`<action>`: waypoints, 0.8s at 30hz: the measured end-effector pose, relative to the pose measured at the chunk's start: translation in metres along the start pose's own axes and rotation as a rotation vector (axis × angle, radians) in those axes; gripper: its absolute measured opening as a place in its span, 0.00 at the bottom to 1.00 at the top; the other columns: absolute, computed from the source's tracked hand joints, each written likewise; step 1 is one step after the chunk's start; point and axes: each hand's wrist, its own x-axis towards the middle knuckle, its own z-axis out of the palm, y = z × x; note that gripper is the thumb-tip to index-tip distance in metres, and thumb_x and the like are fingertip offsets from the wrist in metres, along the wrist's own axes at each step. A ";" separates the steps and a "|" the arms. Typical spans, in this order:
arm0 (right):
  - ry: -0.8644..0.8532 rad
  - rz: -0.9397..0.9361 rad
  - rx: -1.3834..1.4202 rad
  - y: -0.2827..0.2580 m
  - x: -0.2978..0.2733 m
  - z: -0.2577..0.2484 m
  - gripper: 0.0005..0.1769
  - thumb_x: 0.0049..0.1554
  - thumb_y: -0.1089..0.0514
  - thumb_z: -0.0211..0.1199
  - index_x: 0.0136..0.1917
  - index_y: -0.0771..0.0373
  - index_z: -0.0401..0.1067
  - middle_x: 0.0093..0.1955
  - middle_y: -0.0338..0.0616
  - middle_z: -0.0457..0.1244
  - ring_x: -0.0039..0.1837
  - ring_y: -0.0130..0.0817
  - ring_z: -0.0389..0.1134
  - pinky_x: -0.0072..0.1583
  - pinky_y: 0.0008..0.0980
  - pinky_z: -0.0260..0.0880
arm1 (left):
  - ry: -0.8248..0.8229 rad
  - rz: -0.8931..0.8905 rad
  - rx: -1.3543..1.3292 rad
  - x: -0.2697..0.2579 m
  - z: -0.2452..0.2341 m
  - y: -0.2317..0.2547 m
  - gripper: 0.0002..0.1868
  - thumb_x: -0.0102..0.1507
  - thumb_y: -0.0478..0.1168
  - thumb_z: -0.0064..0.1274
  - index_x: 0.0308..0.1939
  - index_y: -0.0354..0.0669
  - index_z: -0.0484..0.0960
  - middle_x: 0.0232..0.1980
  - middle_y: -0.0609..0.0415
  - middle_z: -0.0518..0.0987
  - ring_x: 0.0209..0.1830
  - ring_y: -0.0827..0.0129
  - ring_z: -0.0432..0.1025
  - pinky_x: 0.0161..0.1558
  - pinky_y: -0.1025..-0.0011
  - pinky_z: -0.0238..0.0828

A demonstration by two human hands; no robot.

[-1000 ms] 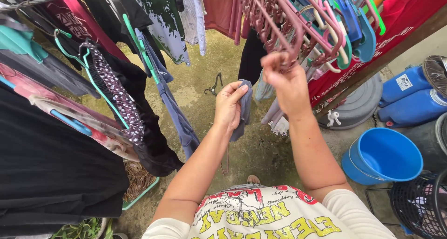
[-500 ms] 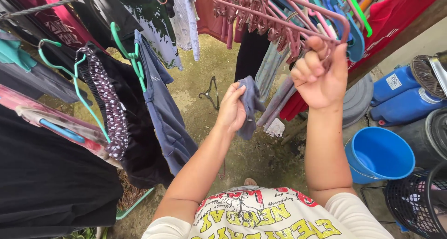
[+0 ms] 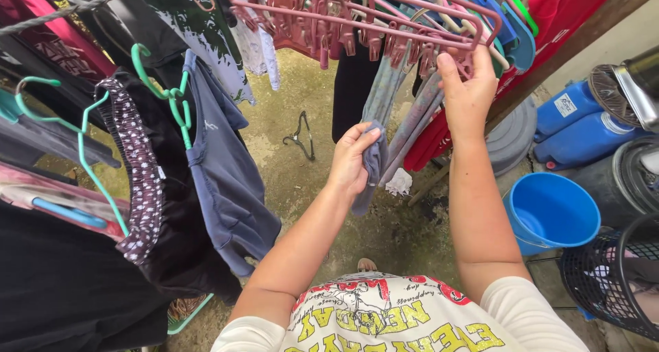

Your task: Hanging various pieces of laundry on a clothesline using hangers.

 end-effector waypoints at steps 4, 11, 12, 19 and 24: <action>-0.134 -0.222 -0.472 0.011 0.000 -0.015 0.16 0.70 0.55 0.70 0.66 0.63 0.73 0.51 0.43 0.69 0.50 0.32 0.71 0.52 0.32 0.72 | -0.064 -0.014 0.077 -0.007 0.022 0.008 0.06 0.65 0.30 0.57 0.45 0.36 0.80 0.41 0.53 0.83 0.37 0.72 0.78 0.44 0.71 0.78; -0.266 -0.129 -0.662 0.010 -0.018 0.009 0.21 0.67 0.53 0.63 0.65 0.68 0.62 0.50 0.53 0.71 0.53 0.46 0.74 0.52 0.40 0.73 | -0.161 -0.012 0.067 0.001 0.021 -0.002 0.06 0.67 0.31 0.54 0.48 0.37 0.77 0.43 0.53 0.82 0.41 0.73 0.78 0.48 0.72 0.77; -0.261 -0.128 -0.665 0.012 -0.021 0.013 0.21 0.67 0.53 0.63 0.65 0.68 0.62 0.50 0.53 0.71 0.53 0.46 0.74 0.52 0.40 0.73 | -0.164 -0.017 0.067 0.003 0.020 -0.003 0.06 0.67 0.31 0.54 0.48 0.37 0.77 0.43 0.53 0.82 0.41 0.73 0.78 0.48 0.72 0.77; -0.312 -0.104 -0.232 0.047 -0.035 0.022 0.12 0.71 0.57 0.56 0.60 0.68 0.74 0.56 0.46 0.65 0.57 0.32 0.67 0.59 0.31 0.68 | -0.266 -0.068 -0.008 0.006 0.015 -0.005 0.05 0.71 0.33 0.48 0.51 0.39 0.73 0.47 0.53 0.80 0.47 0.72 0.76 0.54 0.69 0.74; -0.309 0.233 0.030 0.049 -0.037 0.026 0.13 0.68 0.57 0.59 0.60 0.65 0.77 0.55 0.37 0.66 0.55 0.23 0.64 0.58 0.26 0.64 | -0.307 -0.128 -0.053 0.002 0.016 -0.002 0.04 0.72 0.34 0.46 0.50 0.40 0.72 0.48 0.52 0.80 0.49 0.69 0.76 0.56 0.65 0.74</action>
